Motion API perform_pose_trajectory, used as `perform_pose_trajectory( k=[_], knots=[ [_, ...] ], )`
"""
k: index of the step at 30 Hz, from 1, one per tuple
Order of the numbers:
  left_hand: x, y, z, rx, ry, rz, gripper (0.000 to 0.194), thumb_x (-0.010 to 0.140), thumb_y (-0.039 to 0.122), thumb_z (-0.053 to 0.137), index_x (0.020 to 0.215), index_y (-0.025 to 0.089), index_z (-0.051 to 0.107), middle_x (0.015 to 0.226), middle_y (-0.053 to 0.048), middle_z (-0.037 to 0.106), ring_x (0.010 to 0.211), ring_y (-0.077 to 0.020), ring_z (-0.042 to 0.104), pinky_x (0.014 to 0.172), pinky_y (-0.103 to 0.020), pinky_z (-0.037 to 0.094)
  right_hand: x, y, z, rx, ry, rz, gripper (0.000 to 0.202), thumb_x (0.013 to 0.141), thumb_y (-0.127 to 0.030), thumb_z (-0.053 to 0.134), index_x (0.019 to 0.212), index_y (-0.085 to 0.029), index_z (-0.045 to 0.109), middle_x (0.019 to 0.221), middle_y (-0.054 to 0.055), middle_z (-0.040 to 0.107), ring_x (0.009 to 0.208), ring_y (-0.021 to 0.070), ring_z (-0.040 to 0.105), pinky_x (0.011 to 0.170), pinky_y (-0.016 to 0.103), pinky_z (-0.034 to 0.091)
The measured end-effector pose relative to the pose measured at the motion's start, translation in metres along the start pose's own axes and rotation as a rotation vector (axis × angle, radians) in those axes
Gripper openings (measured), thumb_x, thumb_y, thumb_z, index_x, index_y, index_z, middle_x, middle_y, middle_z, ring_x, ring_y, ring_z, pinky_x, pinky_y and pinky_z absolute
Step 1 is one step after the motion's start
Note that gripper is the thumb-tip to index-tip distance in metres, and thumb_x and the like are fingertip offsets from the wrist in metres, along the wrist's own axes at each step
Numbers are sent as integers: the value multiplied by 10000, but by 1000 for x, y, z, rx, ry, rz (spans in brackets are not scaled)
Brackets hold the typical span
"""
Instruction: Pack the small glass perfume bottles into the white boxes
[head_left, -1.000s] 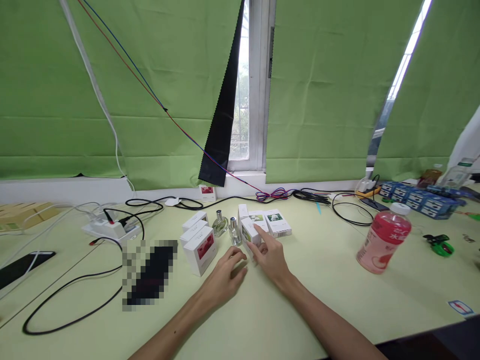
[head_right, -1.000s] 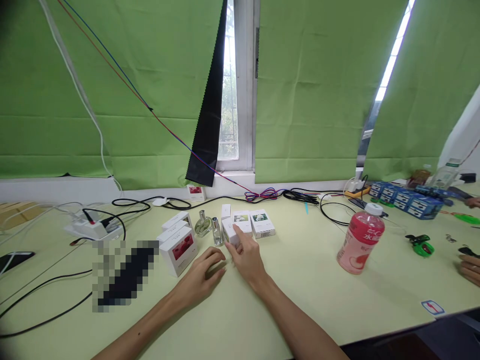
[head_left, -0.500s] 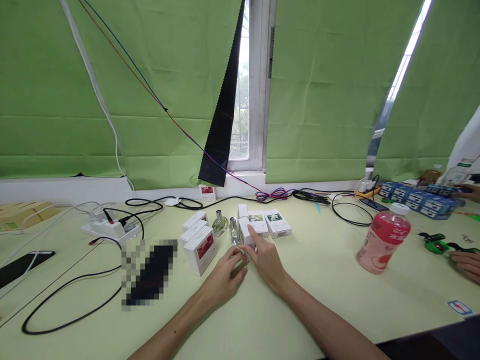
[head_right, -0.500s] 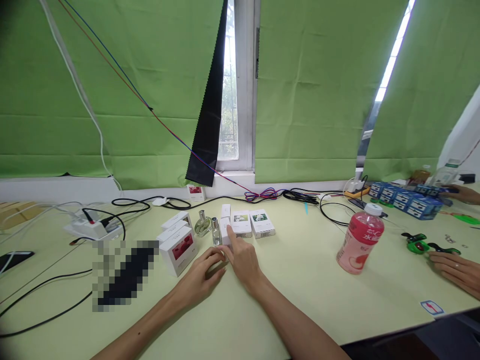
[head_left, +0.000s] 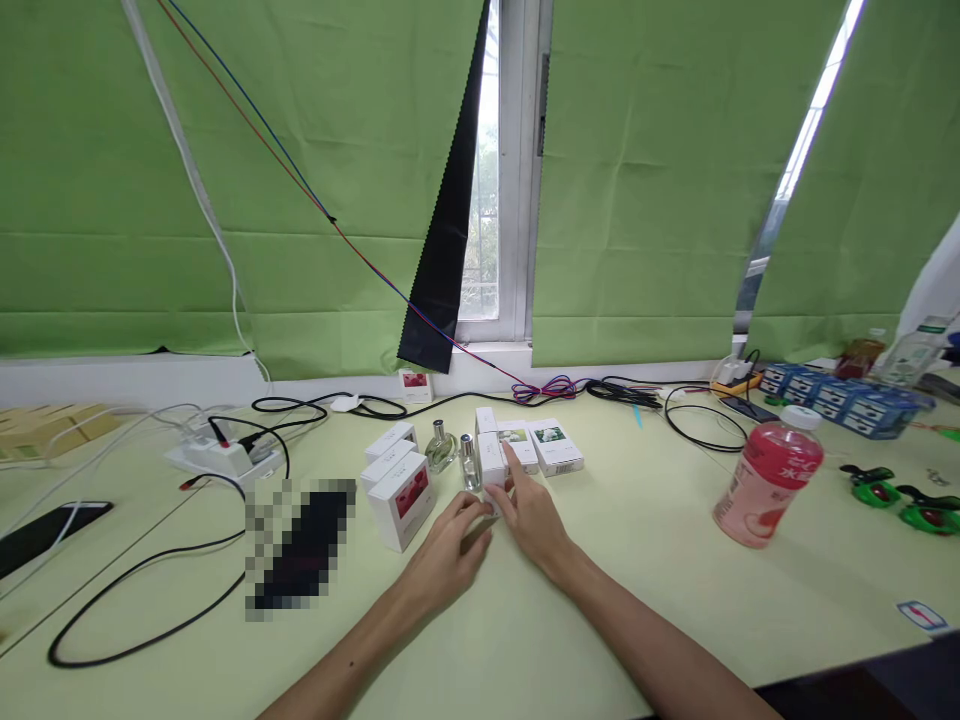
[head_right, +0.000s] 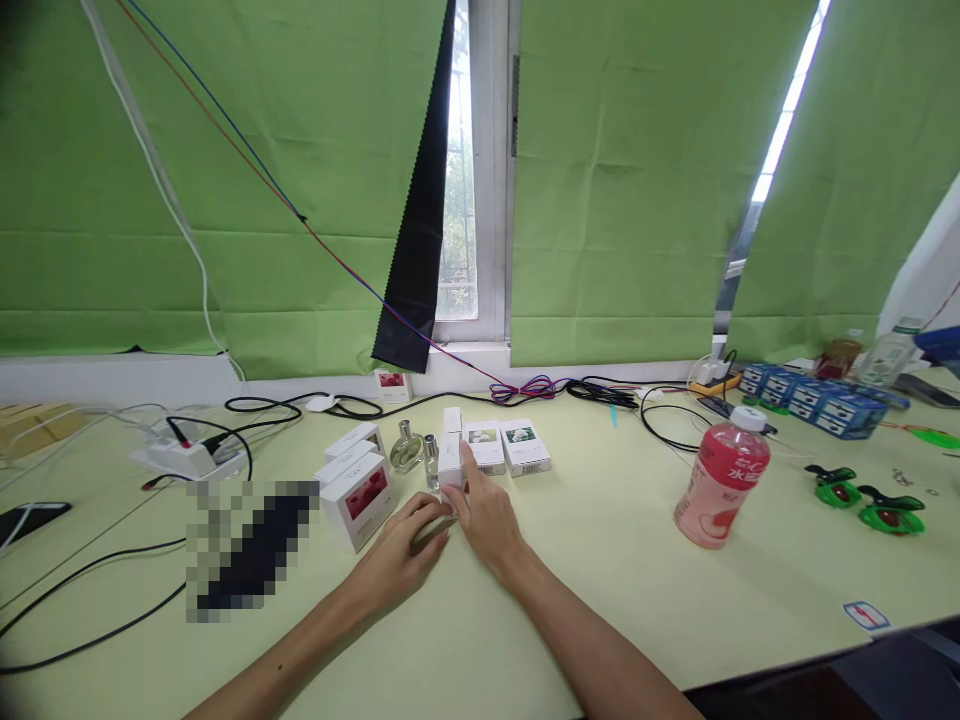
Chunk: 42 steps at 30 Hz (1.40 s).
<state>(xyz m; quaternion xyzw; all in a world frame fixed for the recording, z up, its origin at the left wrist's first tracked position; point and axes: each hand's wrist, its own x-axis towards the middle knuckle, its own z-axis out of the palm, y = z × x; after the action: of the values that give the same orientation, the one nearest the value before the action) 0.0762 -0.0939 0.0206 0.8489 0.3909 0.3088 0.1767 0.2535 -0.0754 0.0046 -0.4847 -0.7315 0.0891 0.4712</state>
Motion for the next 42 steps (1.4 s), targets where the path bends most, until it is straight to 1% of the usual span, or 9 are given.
perform_pose_trajectory(
  k=[2,8,12,15,19,25,28,34,42],
  knots=[
    [0,-1,1,4,6,1,223,947,231,517,1128,250,646,1134,-76,602,1004,-212,649,904,-353,556,0,1,-1,-23,14,23,638,1024,-416,460,1575,-166,261,889,56,730,647,198,662,632,302,523],
    [0,0,2,5,0,-22,202,953,253,501,1115,248,621,1149,-80,596,999,-220,646,904,-365,547,-1,-1,-3,-47,45,68,560,1025,-450,429,1485,-134,393,832,40,719,656,201,661,643,301,503],
    [-1,1,2,8,-5,-39,185,955,253,492,1098,247,608,1163,-79,593,985,-217,645,886,-358,545,3,5,-5,-94,123,74,412,1054,-347,328,1360,-145,516,991,99,715,839,229,671,744,331,514],
    [-1,1,3,10,0,-50,187,952,256,496,1102,247,607,1166,-80,592,993,-217,646,874,-350,548,7,14,-6,-211,158,27,349,1015,-248,375,1267,-126,583,1086,149,680,1005,268,618,858,381,506],
    [-1,1,4,10,1,-48,205,947,249,503,1125,246,605,1174,-79,593,1021,-215,644,890,-345,545,11,26,-5,-392,105,-3,359,950,-173,468,1279,-152,611,1268,163,617,1185,291,524,1027,441,424],
    [1,1,1,28,20,-30,151,941,248,512,1002,228,649,1121,-76,614,973,-210,648,854,-339,540,9,29,-2,-543,-94,33,435,997,-276,469,1422,-218,540,1547,150,441,1440,305,352,1178,520,203],
    [3,1,-1,57,46,-28,167,949,249,490,931,216,653,1055,-73,624,938,-210,648,833,-346,532,7,27,-2,-550,-167,60,441,1021,-298,422,1448,-236,515,1559,131,440,1465,303,330,1185,543,161],
    [4,-1,-1,85,89,-36,185,944,243,471,904,205,648,973,-64,625,852,-199,649,758,-328,532,6,20,-7,-530,-193,108,417,1020,-265,412,1407,-217,559,1530,144,478,1461,306,346,1181,533,169],
    [4,-3,0,41,101,-51,188,957,269,459,922,206,633,972,-70,610,820,-188,620,729,-308,540,4,15,-9,-485,-117,132,302,1018,-237,426,1085,-180,715,1362,142,627,1382,289,448,1171,474,226]
  ],
)
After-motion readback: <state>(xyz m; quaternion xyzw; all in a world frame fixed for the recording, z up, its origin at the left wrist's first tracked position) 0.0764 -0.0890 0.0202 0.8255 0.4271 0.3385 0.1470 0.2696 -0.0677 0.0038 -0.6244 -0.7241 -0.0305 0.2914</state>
